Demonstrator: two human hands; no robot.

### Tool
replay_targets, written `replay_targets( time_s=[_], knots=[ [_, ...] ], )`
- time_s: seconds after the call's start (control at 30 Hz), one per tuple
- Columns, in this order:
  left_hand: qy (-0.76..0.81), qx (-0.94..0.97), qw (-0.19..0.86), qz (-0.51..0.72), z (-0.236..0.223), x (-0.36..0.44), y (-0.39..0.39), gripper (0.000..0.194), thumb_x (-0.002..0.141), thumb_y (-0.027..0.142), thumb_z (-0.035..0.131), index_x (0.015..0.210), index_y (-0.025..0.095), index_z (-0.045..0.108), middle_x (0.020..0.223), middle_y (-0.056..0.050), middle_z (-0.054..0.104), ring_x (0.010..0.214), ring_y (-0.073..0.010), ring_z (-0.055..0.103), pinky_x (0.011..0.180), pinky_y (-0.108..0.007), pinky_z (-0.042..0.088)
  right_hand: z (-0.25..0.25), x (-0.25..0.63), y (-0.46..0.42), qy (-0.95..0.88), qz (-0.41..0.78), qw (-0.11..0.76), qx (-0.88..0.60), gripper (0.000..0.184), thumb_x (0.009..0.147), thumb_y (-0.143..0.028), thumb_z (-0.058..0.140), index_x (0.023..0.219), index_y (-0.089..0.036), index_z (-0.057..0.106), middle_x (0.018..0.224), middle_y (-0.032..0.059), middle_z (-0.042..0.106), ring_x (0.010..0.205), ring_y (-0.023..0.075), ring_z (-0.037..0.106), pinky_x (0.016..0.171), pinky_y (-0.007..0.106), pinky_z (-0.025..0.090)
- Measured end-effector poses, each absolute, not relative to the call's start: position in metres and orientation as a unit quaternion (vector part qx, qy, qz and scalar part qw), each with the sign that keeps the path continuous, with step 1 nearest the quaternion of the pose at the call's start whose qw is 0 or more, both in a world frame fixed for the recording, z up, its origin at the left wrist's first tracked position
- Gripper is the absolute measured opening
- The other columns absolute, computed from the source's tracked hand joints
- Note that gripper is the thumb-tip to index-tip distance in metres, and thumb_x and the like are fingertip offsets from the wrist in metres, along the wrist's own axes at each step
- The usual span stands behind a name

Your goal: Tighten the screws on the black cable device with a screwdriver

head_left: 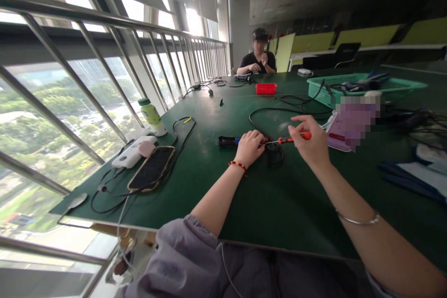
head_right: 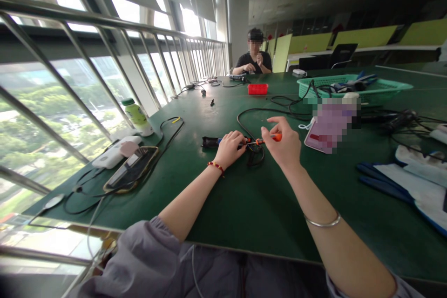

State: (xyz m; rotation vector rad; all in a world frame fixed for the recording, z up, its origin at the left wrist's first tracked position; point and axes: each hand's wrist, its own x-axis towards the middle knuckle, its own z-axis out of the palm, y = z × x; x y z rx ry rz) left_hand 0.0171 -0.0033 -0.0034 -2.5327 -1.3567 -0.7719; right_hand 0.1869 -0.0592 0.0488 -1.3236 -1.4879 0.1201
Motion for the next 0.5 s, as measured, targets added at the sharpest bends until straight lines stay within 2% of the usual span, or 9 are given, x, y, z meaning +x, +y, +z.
replay_targets(
  time_s=[0.13,0.23,0.3,0.37,0.43,0.5],
  knots=[
    [-0.457,-0.847,0.091,-0.257,-0.0031,0.0174,-0.0039,0.007,0.084,0.022,0.055,0.090,0.020,0.059,0.098,-0.003,0.059,0.094,-0.0191,0.052,0.083,-0.031,0.041,0.0502,0.1864,-0.0597,-0.633,0.049,0.515,-0.576,0.026,0.082,-0.040,0.047,0.075,-0.021,0.063,0.051,-0.0008,0.052,0.054,0.0166,0.052,0.056,0.028,0.039],
    [-0.459,-0.845,0.097,-0.256,-0.0027,0.0175,-0.0044,0.006,0.084,0.022,0.055,0.088,0.020,0.059,0.097,-0.003,0.060,0.093,-0.0190,0.053,0.083,-0.030,0.041,0.0497,0.1859,-0.0588,-0.656,0.060,0.536,-0.527,0.020,0.078,-0.034,0.054,0.090,-0.021,0.063,0.060,-0.0020,0.053,0.056,0.0148,0.052,0.059,0.027,0.041],
    [-0.461,-0.844,0.099,-0.256,-0.0027,0.0174,-0.0045,0.005,0.084,0.022,0.055,0.088,0.020,0.058,0.097,-0.003,0.060,0.093,-0.0191,0.053,0.082,-0.030,0.041,0.0489,0.1858,-0.0581,-0.660,0.065,0.557,-0.499,0.033,0.074,-0.031,0.059,0.105,-0.021,0.058,0.068,-0.0018,0.055,0.059,0.0144,0.053,0.060,0.027,0.043],
    [-0.458,-0.845,0.099,-0.258,-0.0028,0.0172,-0.0043,0.005,0.084,0.022,0.056,0.088,0.020,0.058,0.097,-0.003,0.060,0.093,-0.0192,0.053,0.082,-0.030,0.041,0.0485,0.1857,-0.0583,-0.654,0.062,0.559,-0.506,0.041,0.073,-0.032,0.060,0.111,-0.021,0.055,0.071,-0.0013,0.056,0.061,0.0151,0.055,0.061,0.028,0.044],
    [-0.454,-0.847,0.097,-0.260,-0.0029,0.0171,-0.0042,0.006,0.084,0.023,0.056,0.088,0.020,0.058,0.098,-0.003,0.060,0.093,-0.0191,0.053,0.082,-0.030,0.041,0.0490,0.1853,-0.0598,-0.648,0.057,0.536,-0.537,0.033,0.075,-0.037,0.058,0.104,-0.022,0.058,0.063,-0.0025,0.055,0.058,0.0158,0.054,0.062,0.029,0.044],
    [-0.454,-0.847,0.095,-0.260,-0.0029,0.0172,-0.0043,0.006,0.084,0.022,0.056,0.089,0.020,0.058,0.098,-0.003,0.060,0.093,-0.0190,0.053,0.082,-0.030,0.041,0.0502,0.1843,-0.0618,-0.646,0.054,0.516,-0.560,0.023,0.078,-0.042,0.055,0.088,-0.022,0.062,0.056,-0.0024,0.054,0.056,0.0165,0.054,0.063,0.030,0.043]
  ],
)
